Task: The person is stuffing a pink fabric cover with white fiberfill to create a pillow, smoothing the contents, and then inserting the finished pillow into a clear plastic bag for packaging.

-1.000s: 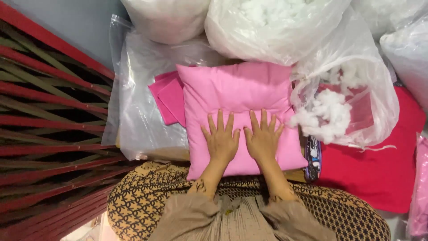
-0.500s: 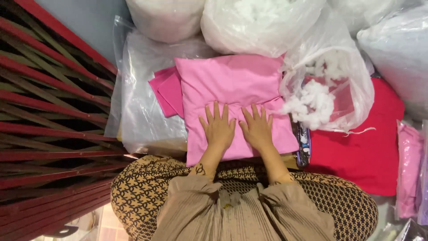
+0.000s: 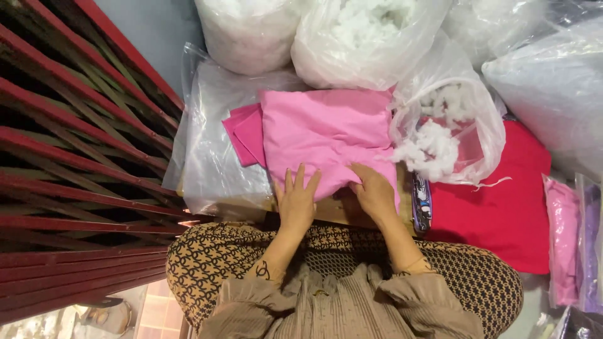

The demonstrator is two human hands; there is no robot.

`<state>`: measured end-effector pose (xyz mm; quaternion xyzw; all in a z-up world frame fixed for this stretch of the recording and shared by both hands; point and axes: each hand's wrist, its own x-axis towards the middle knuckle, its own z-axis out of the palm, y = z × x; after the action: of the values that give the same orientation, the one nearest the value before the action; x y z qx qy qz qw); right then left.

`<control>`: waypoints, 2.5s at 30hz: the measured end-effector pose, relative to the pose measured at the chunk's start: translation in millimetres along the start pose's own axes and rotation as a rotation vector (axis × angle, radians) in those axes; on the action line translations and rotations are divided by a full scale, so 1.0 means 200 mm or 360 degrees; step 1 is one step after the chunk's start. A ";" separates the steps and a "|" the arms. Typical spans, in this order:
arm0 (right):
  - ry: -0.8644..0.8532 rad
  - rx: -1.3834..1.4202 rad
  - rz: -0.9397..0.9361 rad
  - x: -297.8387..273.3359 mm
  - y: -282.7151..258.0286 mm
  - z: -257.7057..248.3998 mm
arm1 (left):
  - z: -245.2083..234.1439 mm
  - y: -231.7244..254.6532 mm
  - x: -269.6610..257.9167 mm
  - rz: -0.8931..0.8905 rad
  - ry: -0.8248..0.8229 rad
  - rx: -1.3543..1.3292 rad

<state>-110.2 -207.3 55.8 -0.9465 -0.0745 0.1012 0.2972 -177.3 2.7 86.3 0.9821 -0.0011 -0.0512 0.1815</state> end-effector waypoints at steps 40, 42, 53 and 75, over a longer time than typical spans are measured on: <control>0.0032 -0.0795 -0.0308 0.23 0.07 -0.36 | 0.20 0.52 0.54 0.0205 0.0251 -0.0263; 0.0053 -0.0992 -0.0065 0.11 0.06 -0.62 | 0.19 0.70 0.53 0.0511 0.0206 -0.0453; 0.0523 -0.0644 0.0195 0.27 0.65 -0.65 | 0.56 1.12 1.13 0.0582 0.0144 -0.0353; 0.0382 -0.0289 0.0072 0.15 0.09 0.26 | 0.17 -0.04 0.45 -0.0389 0.0214 0.0071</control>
<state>-91.4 -188.2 -1.1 -0.9762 -0.0259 -0.0130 0.2147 -91.3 -4.6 43.3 0.9799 0.1295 -0.0070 0.1517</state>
